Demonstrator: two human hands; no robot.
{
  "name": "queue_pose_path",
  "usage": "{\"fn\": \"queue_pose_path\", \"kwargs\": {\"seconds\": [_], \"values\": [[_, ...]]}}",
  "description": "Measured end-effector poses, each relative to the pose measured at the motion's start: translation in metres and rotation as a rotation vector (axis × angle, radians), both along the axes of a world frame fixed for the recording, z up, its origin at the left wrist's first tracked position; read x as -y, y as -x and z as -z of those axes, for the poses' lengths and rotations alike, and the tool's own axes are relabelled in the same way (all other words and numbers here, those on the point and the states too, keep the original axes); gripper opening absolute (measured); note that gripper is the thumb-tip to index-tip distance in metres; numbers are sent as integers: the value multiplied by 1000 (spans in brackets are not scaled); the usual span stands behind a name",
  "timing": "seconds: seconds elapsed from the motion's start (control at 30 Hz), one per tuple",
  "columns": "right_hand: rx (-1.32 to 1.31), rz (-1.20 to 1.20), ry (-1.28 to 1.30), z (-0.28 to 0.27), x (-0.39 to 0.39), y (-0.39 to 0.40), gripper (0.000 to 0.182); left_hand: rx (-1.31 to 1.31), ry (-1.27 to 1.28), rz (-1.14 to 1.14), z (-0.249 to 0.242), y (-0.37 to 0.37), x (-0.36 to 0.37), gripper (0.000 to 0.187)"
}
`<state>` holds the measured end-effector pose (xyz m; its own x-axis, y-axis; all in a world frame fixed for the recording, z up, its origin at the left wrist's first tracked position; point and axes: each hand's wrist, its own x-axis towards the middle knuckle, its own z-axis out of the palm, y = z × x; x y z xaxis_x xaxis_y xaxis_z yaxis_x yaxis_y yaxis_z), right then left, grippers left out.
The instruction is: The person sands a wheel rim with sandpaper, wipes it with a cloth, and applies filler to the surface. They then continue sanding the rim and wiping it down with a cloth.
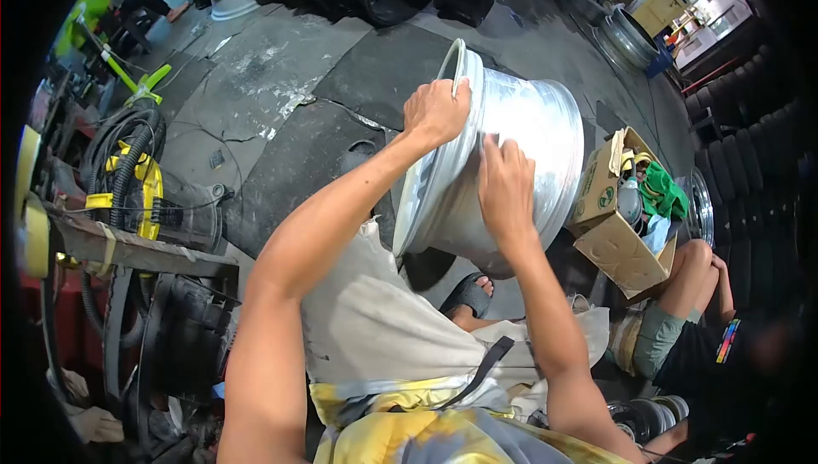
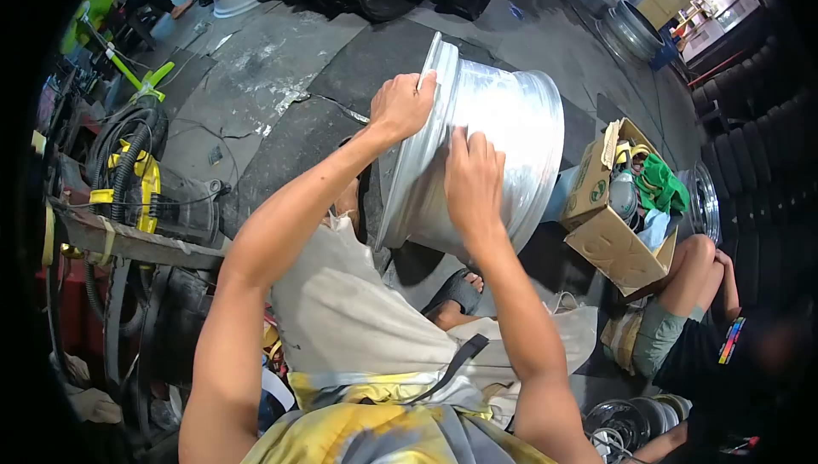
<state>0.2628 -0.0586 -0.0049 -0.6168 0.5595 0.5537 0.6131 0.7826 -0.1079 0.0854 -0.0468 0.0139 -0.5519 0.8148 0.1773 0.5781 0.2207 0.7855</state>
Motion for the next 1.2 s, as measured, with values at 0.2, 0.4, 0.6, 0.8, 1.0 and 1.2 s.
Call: {"fn": "queue_pose_path", "kwargs": {"seconds": [0.2,0.4,0.6,0.8,1.0,1.2], "values": [[5,41,-25,-13,-29,15,20,-24,5,7,-2,-3,1,57],[-25,56,-19,1,-1,-7,22,-8,18,-6,-2,-6,5,56],[-6,94,-68,1,-15,3,27,-39,21,1,-1,-3,3,55],[-37,65,-54,-8,-27,7,20,2,-12,0,3,-5,2,56],[-33,61,-21,5,4,-6,30,-39,-29,-2,4,-2,0,56],[-67,96,15,-3,-33,17,26,-49,-17,14,4,-3,1,56]]}}
